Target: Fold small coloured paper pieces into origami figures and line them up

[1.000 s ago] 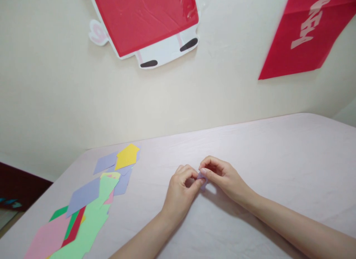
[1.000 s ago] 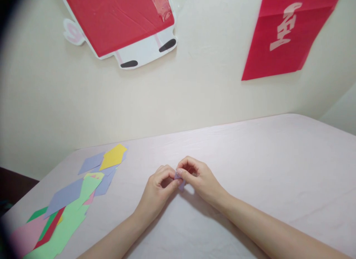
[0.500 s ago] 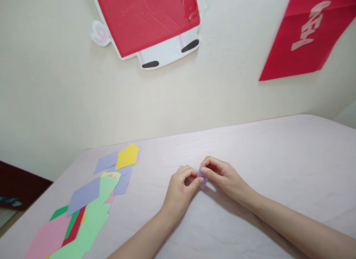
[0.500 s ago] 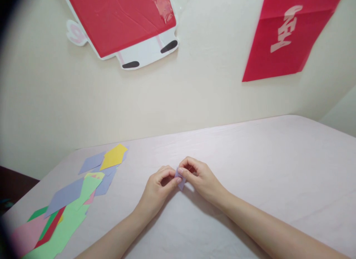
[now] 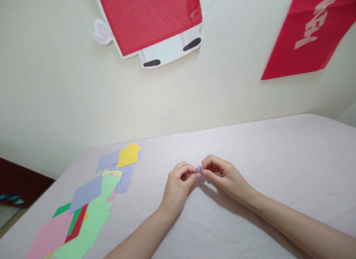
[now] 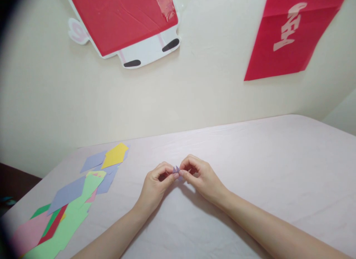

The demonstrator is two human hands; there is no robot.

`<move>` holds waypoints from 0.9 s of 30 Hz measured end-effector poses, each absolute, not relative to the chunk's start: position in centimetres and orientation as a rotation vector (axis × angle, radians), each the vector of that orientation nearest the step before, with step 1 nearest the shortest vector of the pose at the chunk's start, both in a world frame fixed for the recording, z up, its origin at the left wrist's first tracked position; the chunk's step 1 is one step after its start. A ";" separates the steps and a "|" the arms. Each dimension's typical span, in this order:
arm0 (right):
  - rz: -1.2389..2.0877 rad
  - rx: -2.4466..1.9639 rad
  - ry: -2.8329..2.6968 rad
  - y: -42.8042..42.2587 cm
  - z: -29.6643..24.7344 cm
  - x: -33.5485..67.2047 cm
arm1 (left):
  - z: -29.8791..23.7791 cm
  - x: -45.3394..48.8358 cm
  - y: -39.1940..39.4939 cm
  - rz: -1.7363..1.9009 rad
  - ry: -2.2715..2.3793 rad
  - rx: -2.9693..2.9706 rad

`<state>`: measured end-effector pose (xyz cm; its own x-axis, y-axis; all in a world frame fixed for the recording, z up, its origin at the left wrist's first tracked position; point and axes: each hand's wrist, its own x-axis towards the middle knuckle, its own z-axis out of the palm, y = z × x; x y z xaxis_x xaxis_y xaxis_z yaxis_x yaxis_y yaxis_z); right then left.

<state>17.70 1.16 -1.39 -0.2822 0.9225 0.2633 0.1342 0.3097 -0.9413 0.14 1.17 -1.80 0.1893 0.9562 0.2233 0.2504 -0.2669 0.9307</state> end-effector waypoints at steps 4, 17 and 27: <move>1.143 -0.939 -1.609 1.1 -1.3 17.6 | -1.9 0.1 1.3 1.142 1.149 1.636; 1.246 -0.874 -1.542 1.1 -1.4 17.3 | -1.7 0.1 1.1 1.161 1.131 1.663; 1.042 -1.026 -1.724 1.0 -1.4 17.3 | -1.4 0.2 0.7 1.204 1.146 1.762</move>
